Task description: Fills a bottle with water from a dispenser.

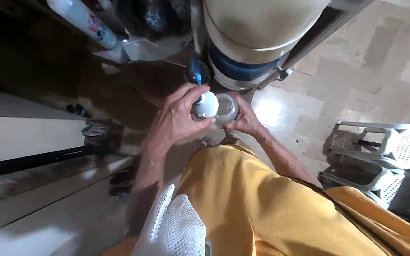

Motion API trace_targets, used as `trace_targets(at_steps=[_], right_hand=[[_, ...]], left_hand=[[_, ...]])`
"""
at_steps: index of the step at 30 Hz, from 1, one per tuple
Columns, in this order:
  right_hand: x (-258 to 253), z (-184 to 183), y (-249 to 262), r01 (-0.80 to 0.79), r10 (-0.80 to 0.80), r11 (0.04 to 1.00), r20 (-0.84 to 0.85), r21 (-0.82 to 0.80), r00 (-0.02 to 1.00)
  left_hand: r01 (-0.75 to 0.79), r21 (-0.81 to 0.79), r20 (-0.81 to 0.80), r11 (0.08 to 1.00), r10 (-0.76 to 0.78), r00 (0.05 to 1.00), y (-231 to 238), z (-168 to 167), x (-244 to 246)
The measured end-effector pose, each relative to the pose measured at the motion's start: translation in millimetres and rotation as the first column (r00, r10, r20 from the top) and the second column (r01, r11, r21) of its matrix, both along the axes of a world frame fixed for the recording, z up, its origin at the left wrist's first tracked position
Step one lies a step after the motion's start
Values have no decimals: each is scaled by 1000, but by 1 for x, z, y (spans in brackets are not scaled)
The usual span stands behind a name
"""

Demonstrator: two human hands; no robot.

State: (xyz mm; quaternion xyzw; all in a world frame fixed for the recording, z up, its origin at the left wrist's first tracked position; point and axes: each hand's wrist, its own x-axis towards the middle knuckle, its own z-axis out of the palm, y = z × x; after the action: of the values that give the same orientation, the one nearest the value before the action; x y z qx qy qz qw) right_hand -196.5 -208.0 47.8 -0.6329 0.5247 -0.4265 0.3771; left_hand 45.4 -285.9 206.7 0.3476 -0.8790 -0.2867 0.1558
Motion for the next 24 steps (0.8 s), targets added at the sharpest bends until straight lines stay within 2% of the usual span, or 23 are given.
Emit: trace_targets(at_steps=[8,11,16,24], right_hand=[[58,3,-38,-130,133,986,16,-104,991],[71,0,-47,-153,154,985,8,-73,988],[91,-19,-68,-162,161,985,-11,-62,987],[119,-33,-101,-139,145,986,62,-97,987]], left_hand=[[-3,-40,111,999,7,994,-11,-1,32],[-16,-47,155,999,23,988,-19,-4,44],[-34,-47,220,998,44,975,-34,-14,58],[-73,-75,327,995,93,940,-60,-28,65]])
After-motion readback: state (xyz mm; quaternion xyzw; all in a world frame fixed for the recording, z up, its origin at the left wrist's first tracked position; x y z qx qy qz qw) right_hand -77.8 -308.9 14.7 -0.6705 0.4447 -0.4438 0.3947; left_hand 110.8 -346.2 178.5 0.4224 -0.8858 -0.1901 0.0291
